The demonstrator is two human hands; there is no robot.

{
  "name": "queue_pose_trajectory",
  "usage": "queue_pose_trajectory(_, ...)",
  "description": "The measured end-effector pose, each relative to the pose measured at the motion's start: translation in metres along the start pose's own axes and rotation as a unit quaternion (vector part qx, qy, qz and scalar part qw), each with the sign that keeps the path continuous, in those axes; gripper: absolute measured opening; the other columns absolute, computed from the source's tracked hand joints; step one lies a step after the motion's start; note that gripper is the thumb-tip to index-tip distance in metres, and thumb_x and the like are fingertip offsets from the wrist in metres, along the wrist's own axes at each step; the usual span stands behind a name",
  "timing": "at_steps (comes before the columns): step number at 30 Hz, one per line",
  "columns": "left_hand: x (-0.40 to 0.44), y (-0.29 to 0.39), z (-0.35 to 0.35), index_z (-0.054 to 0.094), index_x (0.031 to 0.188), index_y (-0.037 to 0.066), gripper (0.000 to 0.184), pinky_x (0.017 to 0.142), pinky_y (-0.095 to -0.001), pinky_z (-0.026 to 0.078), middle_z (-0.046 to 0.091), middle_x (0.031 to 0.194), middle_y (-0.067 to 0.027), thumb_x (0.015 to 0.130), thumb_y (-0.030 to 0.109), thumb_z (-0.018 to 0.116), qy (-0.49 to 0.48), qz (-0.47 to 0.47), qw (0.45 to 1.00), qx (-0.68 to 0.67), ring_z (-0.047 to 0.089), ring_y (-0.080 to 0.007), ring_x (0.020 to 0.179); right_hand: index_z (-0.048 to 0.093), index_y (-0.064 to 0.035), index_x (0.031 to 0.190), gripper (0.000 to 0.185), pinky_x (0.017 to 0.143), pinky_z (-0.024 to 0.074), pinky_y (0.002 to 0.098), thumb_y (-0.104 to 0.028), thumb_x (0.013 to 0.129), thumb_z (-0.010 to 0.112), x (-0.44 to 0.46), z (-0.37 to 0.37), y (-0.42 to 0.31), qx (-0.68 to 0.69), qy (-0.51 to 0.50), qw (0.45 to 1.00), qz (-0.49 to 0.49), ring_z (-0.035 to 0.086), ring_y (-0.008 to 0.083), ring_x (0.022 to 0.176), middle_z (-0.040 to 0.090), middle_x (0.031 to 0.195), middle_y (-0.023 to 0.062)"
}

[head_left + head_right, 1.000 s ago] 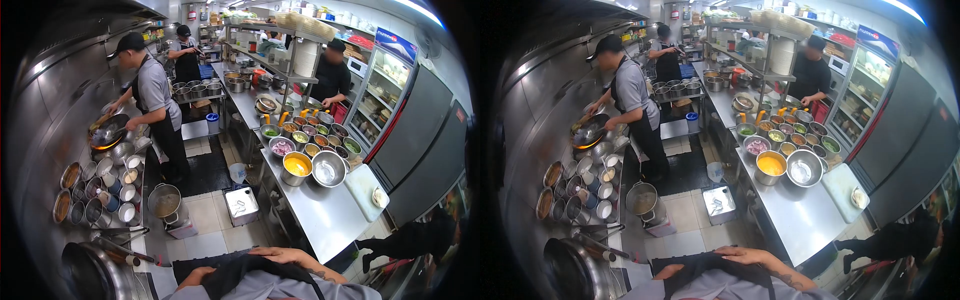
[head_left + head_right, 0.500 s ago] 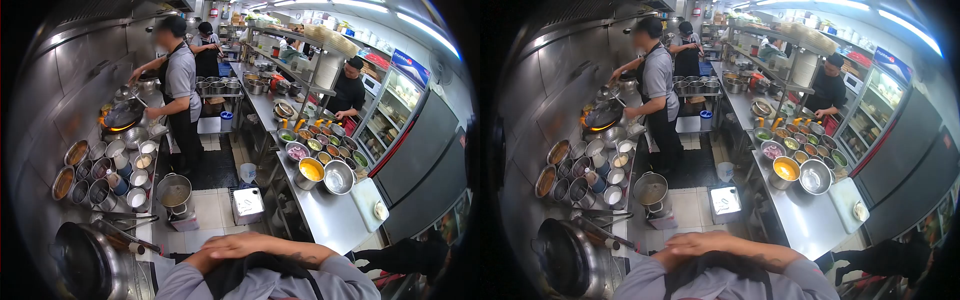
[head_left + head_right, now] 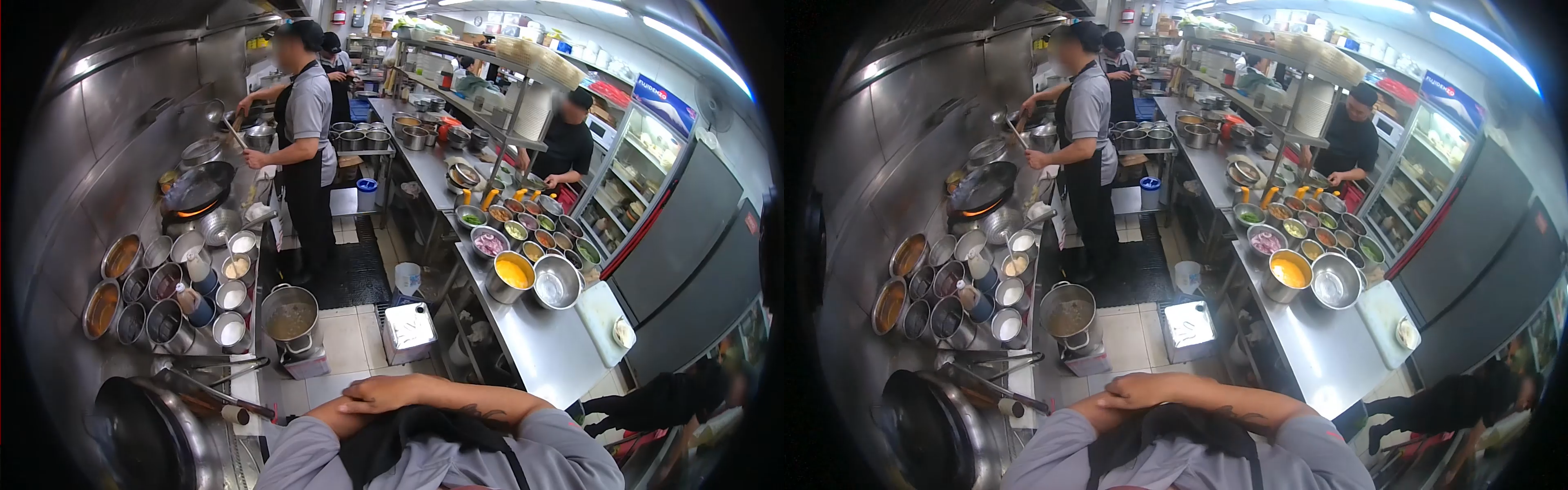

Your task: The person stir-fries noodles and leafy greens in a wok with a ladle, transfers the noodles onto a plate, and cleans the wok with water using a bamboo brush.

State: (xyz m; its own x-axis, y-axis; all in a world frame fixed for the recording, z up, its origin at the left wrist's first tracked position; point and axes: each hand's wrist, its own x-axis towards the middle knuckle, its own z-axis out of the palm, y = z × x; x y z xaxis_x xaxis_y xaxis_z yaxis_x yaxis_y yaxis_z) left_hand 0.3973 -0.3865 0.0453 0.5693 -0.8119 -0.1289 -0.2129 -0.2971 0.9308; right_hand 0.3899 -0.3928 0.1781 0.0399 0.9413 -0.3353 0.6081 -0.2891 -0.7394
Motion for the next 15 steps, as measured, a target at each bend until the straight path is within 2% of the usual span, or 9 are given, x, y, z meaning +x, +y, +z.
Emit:
queue_pose_trajectory(4, -0.005, 0.004, -0.002, 0.069, 0.094, 0.007, 0.021, 0.082, -0.0347, 0.05, 0.067, 0.099, -0.0094, 0.077, 0.019, 0.065, -0.023, -0.006, 0.999, 0.037, 0.064, -0.0208, 0.093, 0.039, 0.0083, 0.131, 0.065, 0.102, 0.0365, 0.039, -0.047, 0.097, 0.037, 0.007, 0.001, -0.028, -0.004, 0.025, 0.993, -0.113, 0.045, 0.0395, 0.12, 0.046, 0.129, 0.0263)
queue_pose_trajectory(11, -0.009, 0.018, -0.003, 0.07, 0.092, 0.009, 0.018, 0.081, -0.0341, 0.05, 0.068, 0.098, -0.0075, 0.076, 0.018, 0.065, -0.063, -0.005, 0.99, 0.127, 0.064, -0.0192, 0.092, 0.04, 0.0114, 0.128, 0.063, 0.102, 0.0362, 0.0391, -0.043, 0.096, 0.043, -0.034, 0.019, 0.003, -0.029, 0.103, 0.989, -0.104, 0.045, 0.0398, 0.12, 0.045, 0.129, 0.0279)
queue_pose_trajectory(14, -0.006, 0.028, -0.002, 0.071, 0.091, 0.01, 0.017, 0.081, -0.0339, 0.051, 0.068, 0.098, -0.0067, 0.076, 0.017, 0.065, -0.081, 0.009, 0.977, 0.199, 0.065, -0.0185, 0.091, 0.041, 0.0117, 0.127, 0.063, 0.102, 0.0373, 0.0396, -0.042, 0.094, 0.049, -0.05, 0.021, 0.007, -0.029, 0.113, 0.989, -0.089, 0.046, 0.0406, 0.119, 0.046, 0.128, 0.0286)
queue_pose_trajectory(15, -0.003, 0.033, -0.002, 0.071, 0.091, 0.01, 0.017, 0.081, -0.0338, 0.051, 0.069, 0.098, -0.0065, 0.076, 0.017, 0.065, -0.085, 0.019, 0.969, 0.231, 0.065, -0.0183, 0.091, 0.042, 0.0112, 0.127, 0.064, 0.101, 0.0384, 0.0398, -0.04, 0.091, 0.054, -0.055, 0.024, 0.011, -0.04, 0.141, 0.985, -0.091, 0.047, 0.041, 0.118, 0.048, 0.126, 0.0289)
